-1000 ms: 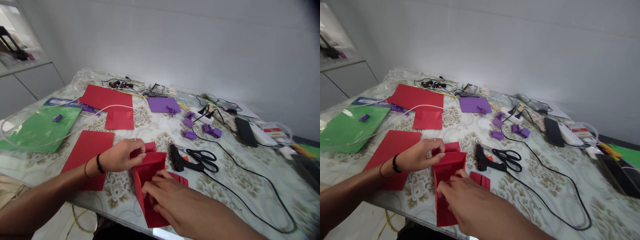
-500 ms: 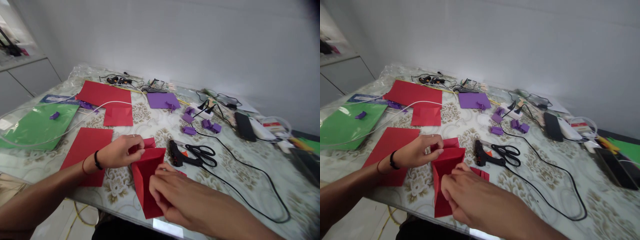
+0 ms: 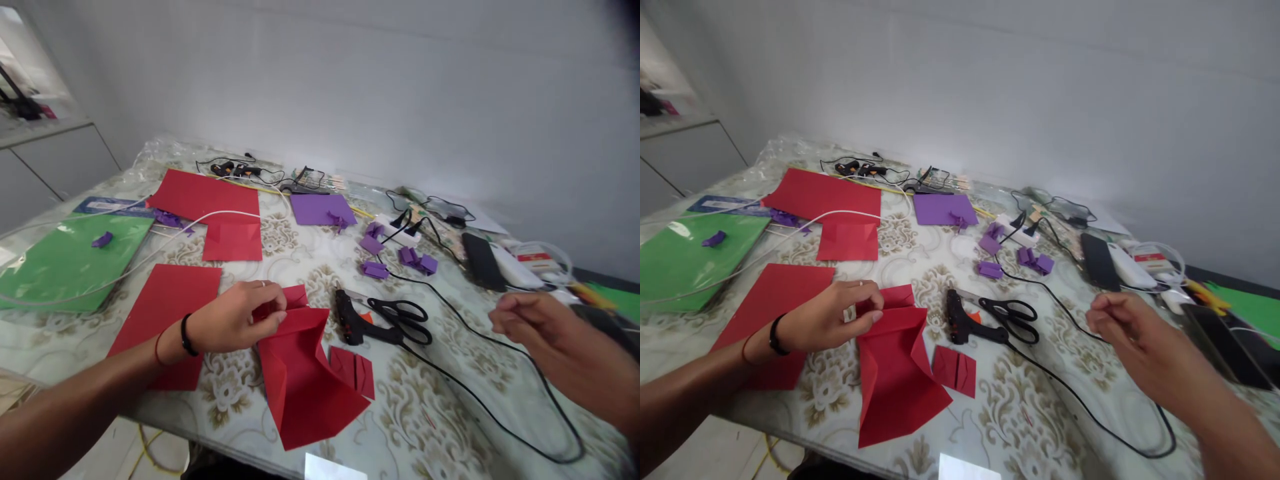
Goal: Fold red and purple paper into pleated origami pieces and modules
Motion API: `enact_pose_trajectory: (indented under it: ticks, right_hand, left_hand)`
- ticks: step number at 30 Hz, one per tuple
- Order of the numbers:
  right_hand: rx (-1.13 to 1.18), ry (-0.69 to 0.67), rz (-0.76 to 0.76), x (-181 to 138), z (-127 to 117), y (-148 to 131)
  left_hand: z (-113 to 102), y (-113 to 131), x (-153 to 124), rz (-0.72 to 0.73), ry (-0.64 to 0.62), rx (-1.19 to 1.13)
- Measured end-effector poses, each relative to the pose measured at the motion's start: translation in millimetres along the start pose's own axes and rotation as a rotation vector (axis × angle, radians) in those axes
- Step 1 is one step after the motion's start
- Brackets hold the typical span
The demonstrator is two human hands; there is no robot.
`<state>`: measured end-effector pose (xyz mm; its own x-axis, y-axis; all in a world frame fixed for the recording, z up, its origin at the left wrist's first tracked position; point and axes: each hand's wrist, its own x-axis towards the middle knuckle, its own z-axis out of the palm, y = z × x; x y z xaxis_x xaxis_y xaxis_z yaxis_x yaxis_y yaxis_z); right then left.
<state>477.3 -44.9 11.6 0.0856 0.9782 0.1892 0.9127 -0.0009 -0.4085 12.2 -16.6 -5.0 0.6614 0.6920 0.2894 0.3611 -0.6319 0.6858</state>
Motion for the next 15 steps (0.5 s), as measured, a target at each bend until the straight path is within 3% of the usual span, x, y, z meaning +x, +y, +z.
enact_pose_trajectory:
  ticks: [2,4,9,12,15]
  right_hand:
    - [-0.072,0.059,0.017,-1,0,15]
    - [-0.113,0.101,-0.075,-4,1,16]
    - [-0.078,0.124,-0.363,-14,7,-33]
    - [0.142,-0.044,-0.484,-22,18,-84]
    - [0.344,-0.409,-0.621,-31,33,-126]
  left_hand:
    - [0,1,0,-0.004,-0.002,-0.018]
    - [0,1,-1,-0.001,-0.008,-0.033]
    - [0,0,-3,0.032,-0.037,-0.029]
    - [0,1,-3,0.069,-0.052,-0.044]
    - [-1,3,-1,0.139,-0.105,-0.072]
